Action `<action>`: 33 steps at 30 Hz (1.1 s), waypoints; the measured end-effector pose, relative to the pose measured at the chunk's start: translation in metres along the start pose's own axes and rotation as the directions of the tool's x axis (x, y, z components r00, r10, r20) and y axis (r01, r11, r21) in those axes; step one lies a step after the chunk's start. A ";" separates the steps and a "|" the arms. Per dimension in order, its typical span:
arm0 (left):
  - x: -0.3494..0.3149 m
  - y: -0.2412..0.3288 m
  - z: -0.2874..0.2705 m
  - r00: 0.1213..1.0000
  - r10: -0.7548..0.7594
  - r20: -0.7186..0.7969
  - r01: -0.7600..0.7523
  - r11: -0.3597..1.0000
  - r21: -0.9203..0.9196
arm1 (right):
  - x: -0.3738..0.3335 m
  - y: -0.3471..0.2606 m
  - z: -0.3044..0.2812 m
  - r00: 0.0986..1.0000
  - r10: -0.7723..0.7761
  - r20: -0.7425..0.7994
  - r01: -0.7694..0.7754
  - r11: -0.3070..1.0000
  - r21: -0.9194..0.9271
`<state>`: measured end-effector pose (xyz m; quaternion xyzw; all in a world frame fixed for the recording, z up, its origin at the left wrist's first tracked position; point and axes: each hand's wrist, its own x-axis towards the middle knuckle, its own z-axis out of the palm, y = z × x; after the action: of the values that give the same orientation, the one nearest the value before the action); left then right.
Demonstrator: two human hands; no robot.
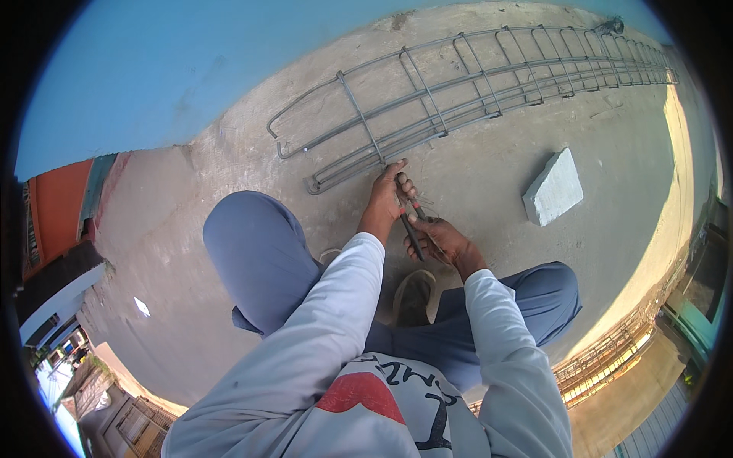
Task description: The person sits on a concrete floor and uses pliers to twist wire ties around the intersections of a rectangular metal mesh frame. They work systematically along the length of the mesh, securing the grid structure. The person briefly stands to sweep the floor with a broom before returning to the task.
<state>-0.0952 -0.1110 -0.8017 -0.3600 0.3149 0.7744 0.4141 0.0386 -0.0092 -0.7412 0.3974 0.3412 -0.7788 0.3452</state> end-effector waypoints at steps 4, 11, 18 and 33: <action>0.009 -0.007 0.013 0.965 0.056 -0.256 -0.034 0.995 0.091 | 0.000 0.003 0.011 0.898 -0.341 -0.276 0.072 0.736 -0.673; 0.000 -0.001 0.015 0.943 0.153 -0.294 -0.037 0.929 0.367 | 0.007 0.008 -0.007 0.988 -0.077 -0.134 0.019 0.921 -0.389; 0.005 0.007 -0.015 0.995 -0.069 0.066 0.057 0.985 0.162 | -0.015 -0.016 0.013 0.988 -0.054 -0.144 0.021 0.975 -0.220; 0.006 0.002 -0.003 0.994 -0.087 0.073 0.088 0.996 -0.015 | -0.026 -0.044 0.004 0.976 -0.114 -0.186 0.034 0.922 -0.386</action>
<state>-0.0982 -0.1121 -0.8078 -0.3492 0.2764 0.7709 0.4554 0.0133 0.0181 -0.7060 0.3879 0.5342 -0.6653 0.3487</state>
